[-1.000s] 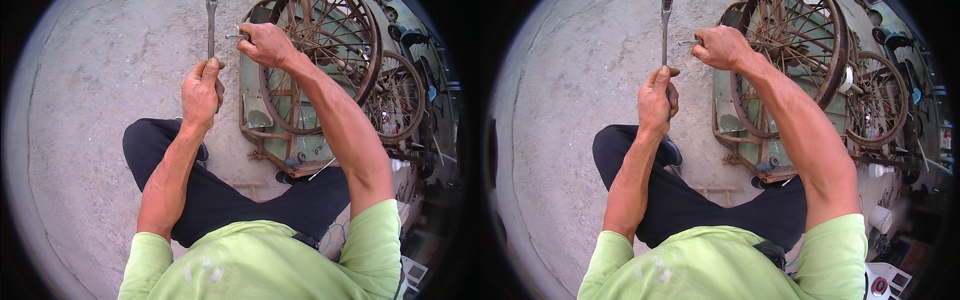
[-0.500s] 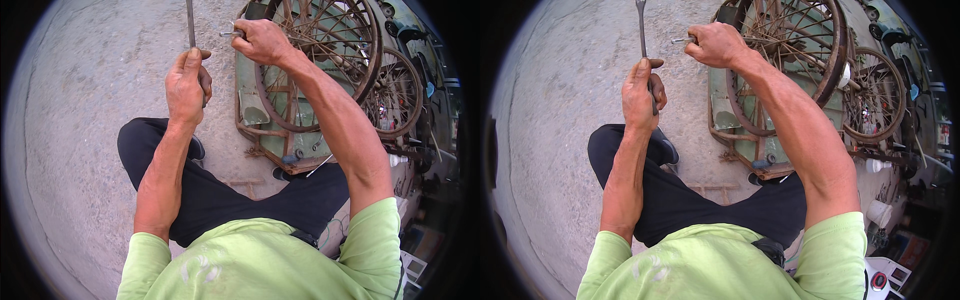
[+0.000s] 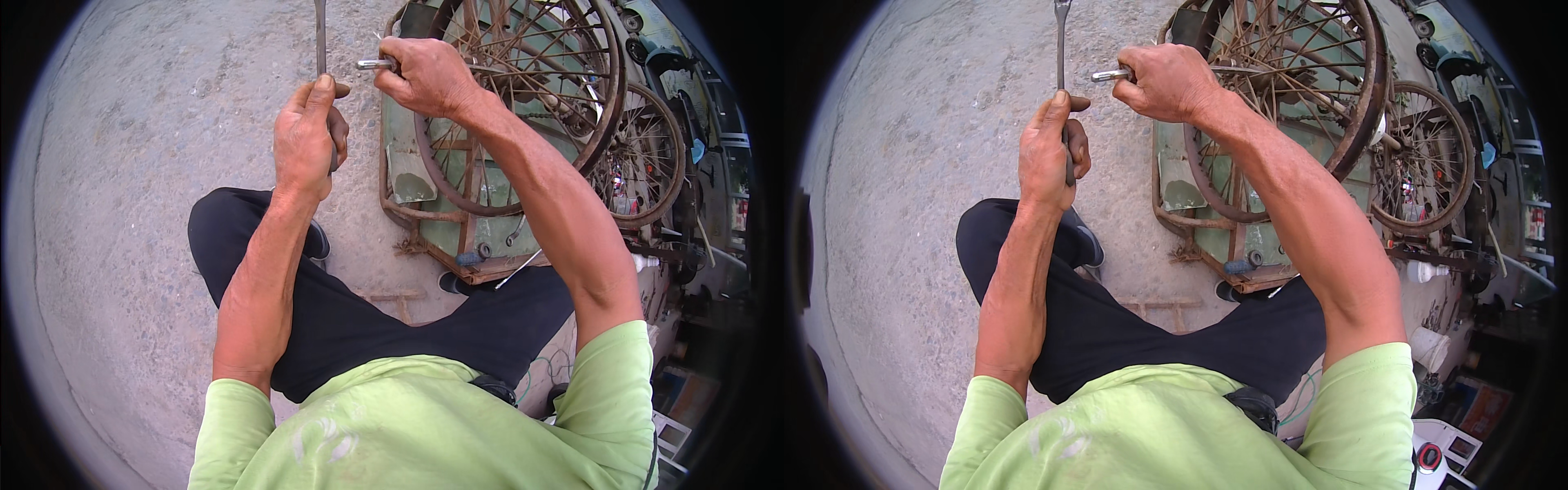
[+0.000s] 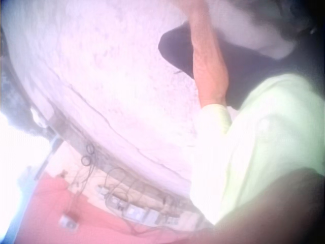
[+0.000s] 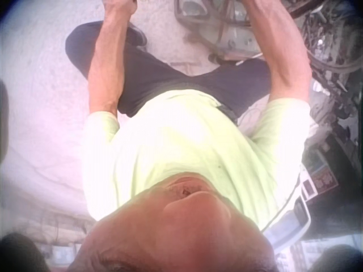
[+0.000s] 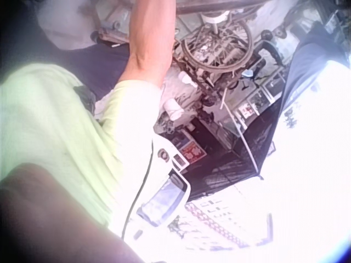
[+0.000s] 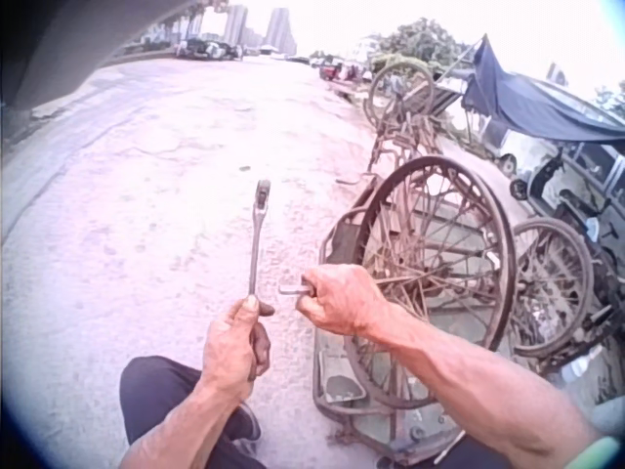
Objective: The person uses a screwdriver and wrench to adjust the rear wheel hub of a bicycle. They tighten bolts and rotate the wheel to check alignment while seated on the ground.
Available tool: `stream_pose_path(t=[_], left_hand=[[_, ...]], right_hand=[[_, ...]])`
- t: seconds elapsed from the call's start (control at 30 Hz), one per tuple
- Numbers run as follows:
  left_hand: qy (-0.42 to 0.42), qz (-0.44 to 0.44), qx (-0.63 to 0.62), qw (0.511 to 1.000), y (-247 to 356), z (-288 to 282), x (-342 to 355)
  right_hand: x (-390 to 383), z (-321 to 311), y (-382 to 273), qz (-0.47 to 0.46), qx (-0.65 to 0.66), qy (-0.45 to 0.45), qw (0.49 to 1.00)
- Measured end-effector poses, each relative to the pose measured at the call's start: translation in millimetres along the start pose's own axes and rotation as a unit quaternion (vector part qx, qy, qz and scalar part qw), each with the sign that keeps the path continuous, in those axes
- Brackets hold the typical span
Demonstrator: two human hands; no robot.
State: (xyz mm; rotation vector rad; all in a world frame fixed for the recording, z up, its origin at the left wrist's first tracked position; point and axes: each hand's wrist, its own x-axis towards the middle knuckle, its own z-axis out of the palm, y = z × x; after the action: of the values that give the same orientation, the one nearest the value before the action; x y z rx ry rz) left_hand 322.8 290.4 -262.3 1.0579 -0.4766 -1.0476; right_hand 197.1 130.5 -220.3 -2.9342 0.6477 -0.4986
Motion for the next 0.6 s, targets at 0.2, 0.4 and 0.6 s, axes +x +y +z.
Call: stream_pose_path(t=[0.2,0.4,0.6], left_hand=[[0.02,-0.038,-0.039,0.998,7.5,-2.7,6.1],[0.012,-0.022,-0.012,1.0,9.1,3.5,7.0],[0.028,-0.013,-0.044,0.999,15.1,2.2,15.2]], right_hand=[[-23.7,-9.2,-34.6,-0.078,0.045,-0.03,0.996],[-19.1,-25.0,-28.6,-0.163,0.043,-0.104,0.98],[32.9,-73.0,-9.0,-0.167,-0.083,-0.065,0.98]])
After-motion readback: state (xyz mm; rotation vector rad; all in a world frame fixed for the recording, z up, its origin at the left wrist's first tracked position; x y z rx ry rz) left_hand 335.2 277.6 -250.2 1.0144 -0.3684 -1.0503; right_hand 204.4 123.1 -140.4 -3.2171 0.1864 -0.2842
